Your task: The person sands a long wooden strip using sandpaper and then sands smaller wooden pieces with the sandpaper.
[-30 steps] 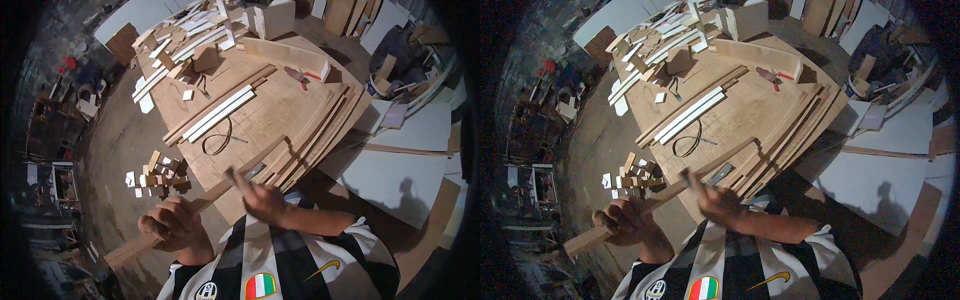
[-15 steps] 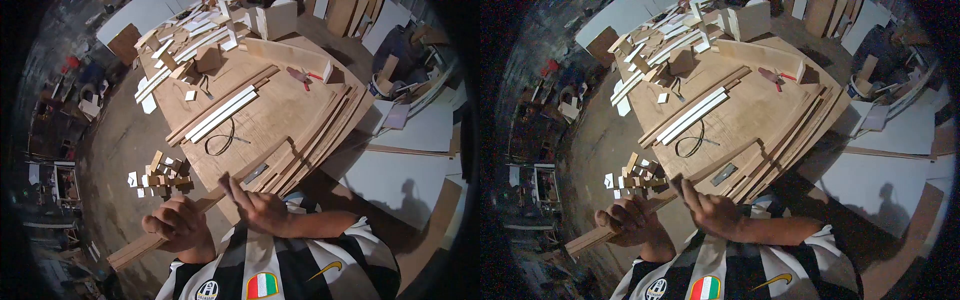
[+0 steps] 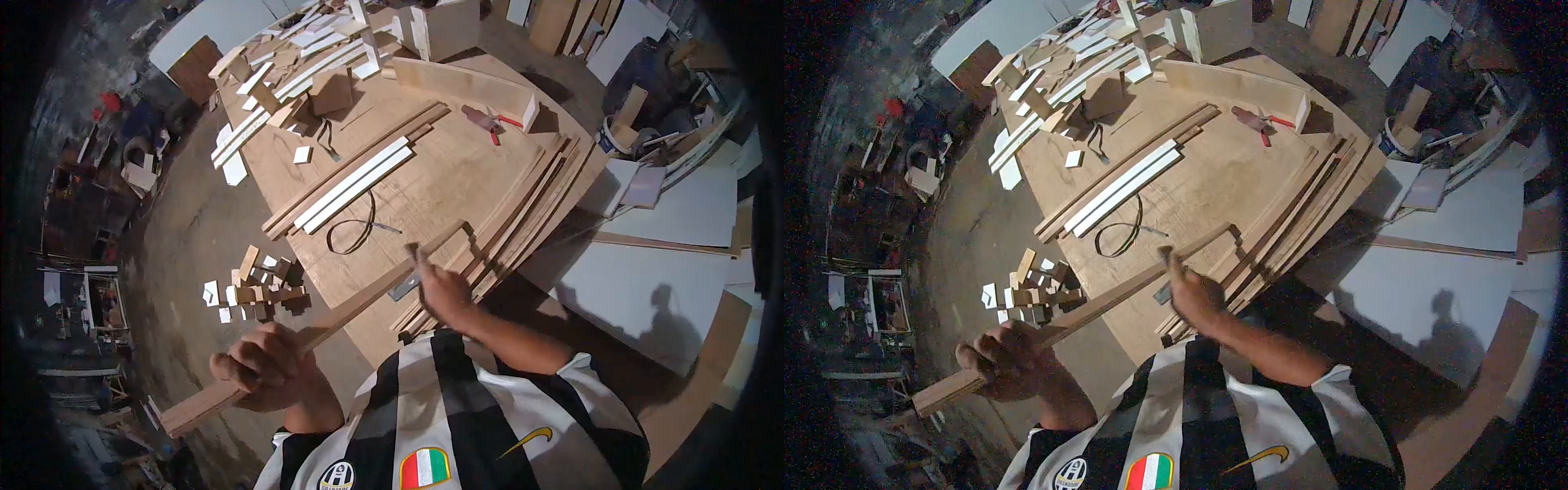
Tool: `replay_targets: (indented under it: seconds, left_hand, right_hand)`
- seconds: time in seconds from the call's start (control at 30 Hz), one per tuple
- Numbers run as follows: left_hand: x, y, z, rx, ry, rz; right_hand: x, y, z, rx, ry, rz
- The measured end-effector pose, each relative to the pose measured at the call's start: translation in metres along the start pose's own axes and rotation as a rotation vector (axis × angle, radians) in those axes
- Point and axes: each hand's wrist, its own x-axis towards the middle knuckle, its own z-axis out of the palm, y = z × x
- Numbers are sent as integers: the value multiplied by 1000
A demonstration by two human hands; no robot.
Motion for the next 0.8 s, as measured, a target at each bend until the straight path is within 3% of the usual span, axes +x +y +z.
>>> replay_targets:
  seconds: [0.03, 0.1, 0.17, 0.23, 0.3, 0.4, 0.5, 0.53, 0.63, 0.7, 0.77, 0.8]
  left_hand:
    - [0, 0, 1, -9, -40, -12]
    - [1, -3, 4, -9, -8, -2]
    - [5, -7, 7, -13, 22, 19]
    - [6, -6, 8, -19, 11, 4]
    - [4, -2, 4, -16, -22, -6]
    - [7, -4, 3, -23, -47, -7]
    - [8, -6, 3, -33, -41, -1]
    - [7, -6, 3, -24, -42, 5]
    - [6, -5, 5, -25, -52, 12]
    - [6, -5, 3, -17, -57, 9]
    - [6, -6, 2, -14, -61, 3]
    - [6, -5, 2, -24, -56, -3]
  right_hand:
    - [-3, -21, -17, 8, -96, -16]
    - [-11, -44, -25, 50, 92, -239]
    - [-3, -23, -14, 75, 116, -227]
    - [11, 28, 8, 3, -109, 165]
    - [12, 49, 19, 28, -105, 253]
    - [-1, 1, -3, 77, -31, 45]
    - [-1, 14, -5, 108, -9, -50]
    - [7, 33, 6, 42, -82, 79]
    - [21, 48, 8, 0, -103, 205]
    - [6, 24, 5, 21, -148, 182]
    - [-5, 10, 5, 134, 88, -66]
    - [-5, 11, -1, 88, 2, -29]
